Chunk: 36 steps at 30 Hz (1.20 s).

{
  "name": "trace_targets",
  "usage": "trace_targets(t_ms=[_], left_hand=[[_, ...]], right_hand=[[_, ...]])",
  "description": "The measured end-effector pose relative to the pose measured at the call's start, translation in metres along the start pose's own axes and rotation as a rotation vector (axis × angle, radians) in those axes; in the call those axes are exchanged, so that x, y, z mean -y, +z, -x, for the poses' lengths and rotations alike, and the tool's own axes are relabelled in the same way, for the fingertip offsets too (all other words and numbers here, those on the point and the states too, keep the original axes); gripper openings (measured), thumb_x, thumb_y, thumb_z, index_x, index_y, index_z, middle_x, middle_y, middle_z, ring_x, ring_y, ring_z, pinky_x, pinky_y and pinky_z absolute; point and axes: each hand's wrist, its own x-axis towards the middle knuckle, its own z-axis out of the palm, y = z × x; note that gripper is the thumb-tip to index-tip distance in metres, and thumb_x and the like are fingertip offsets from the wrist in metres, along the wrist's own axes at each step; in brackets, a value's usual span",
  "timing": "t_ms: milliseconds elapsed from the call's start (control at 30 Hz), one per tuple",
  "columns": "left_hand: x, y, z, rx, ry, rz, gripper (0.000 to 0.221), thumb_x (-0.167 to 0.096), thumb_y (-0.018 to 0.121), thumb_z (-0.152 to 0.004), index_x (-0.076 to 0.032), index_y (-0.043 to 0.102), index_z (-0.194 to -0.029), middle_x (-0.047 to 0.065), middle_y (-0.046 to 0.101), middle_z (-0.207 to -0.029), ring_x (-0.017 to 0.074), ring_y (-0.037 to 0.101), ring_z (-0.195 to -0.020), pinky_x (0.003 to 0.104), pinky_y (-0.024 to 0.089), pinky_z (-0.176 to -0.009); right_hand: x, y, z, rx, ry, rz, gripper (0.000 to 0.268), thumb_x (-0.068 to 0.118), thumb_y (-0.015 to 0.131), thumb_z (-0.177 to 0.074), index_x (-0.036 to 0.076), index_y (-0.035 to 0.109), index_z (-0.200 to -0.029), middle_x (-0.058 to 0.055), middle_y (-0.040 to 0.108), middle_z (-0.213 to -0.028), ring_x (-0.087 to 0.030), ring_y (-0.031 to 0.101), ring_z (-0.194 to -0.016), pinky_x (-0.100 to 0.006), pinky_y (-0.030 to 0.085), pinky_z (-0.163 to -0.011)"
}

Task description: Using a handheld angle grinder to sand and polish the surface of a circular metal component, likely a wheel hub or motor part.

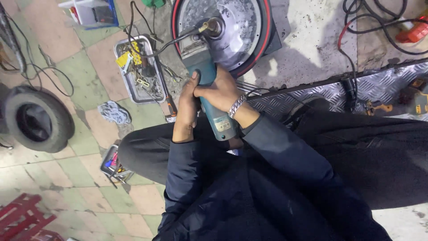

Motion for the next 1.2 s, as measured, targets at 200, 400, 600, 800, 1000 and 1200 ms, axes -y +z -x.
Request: trace_targets(t_ms=[200, 400, 600, 800, 1000, 1200], left_hand=[[0.02, -0.005, -0.011, -0.04, -0.046, -0.08, 0.073, -0.053, 0.068, -0.092, 0.007, 0.061, -0.133, 0.028, 0.065, -0.126, 0.043, 0.062, -0.121, 0.061, 0.057, -0.09], [0.001, 0.011, 0.005, -0.029, -0.063, -0.092, 0.085, -0.058, 0.066, -0.091, 0.009, 0.052, -0.141, 0.036, 0.056, -0.135, 0.0519, 0.053, -0.13, 0.066, 0.052, -0.095], [0.013, -0.001, -0.011, 0.016, -0.025, -0.07, 0.075, -0.058, 0.064, -0.094, 0.004, 0.058, -0.135, 0.026, 0.069, -0.117, 0.0459, 0.069, -0.111, 0.064, 0.057, -0.087], [0.024, 0.018, -0.007, -0.027, 0.054, 0.058, 0.06, -0.047, 0.069, -0.095, 0.008, 0.069, -0.117, 0.024, 0.074, -0.103, 0.0372, 0.075, -0.095, 0.052, 0.063, -0.08], [0.024, 0.073, 0.013, 0.006, 0.002, 0.246, 0.063, -0.05, 0.066, -0.098, 0.008, 0.068, -0.12, 0.026, 0.072, -0.103, 0.0393, 0.07, -0.105, 0.06, 0.056, -0.089], [0.016, 0.1, 0.018, 0.096, -0.015, 0.165, 0.066, -0.059, 0.064, -0.096, 0.004, 0.07, -0.116, 0.023, 0.071, -0.099, 0.0398, 0.068, -0.108, 0.066, 0.054, -0.087]], right_hand=[[0.016, -0.017, 0.026, 0.0, 0.032, -0.025, 0.06, 0.037, 0.079, -0.08, 0.002, 0.055, -0.123, -0.019, 0.068, -0.12, -0.037, 0.061, -0.125, -0.049, 0.051, -0.105], [0.01, -0.019, 0.026, 0.027, -0.004, -0.013, 0.069, 0.047, 0.077, -0.081, 0.001, 0.054, -0.126, -0.022, 0.066, -0.125, -0.041, 0.059, -0.128, -0.054, 0.05, -0.104], [0.01, -0.019, 0.018, 0.069, -0.005, -0.076, 0.067, 0.047, 0.074, -0.084, 0.002, 0.053, -0.128, -0.02, 0.066, -0.128, -0.041, 0.057, -0.129, -0.055, 0.049, -0.106], [0.008, -0.045, 0.025, 0.117, 0.013, 0.036, 0.071, 0.036, 0.087, -0.075, 0.001, 0.056, -0.129, -0.019, 0.066, -0.129, -0.041, 0.056, -0.13, -0.059, 0.046, -0.108], [0.041, -0.094, 0.031, 0.218, 0.057, 0.186, 0.063, 0.026, 0.088, -0.069, 0.001, 0.066, -0.123, -0.017, 0.071, -0.122, -0.035, 0.062, -0.126, -0.051, 0.05, -0.105], [0.045, -0.124, 0.033, 0.213, 0.075, 0.256, 0.068, 0.031, 0.089, -0.068, 0.001, 0.066, -0.124, -0.02, 0.069, -0.124, -0.037, 0.062, -0.124, -0.053, 0.049, -0.102]])
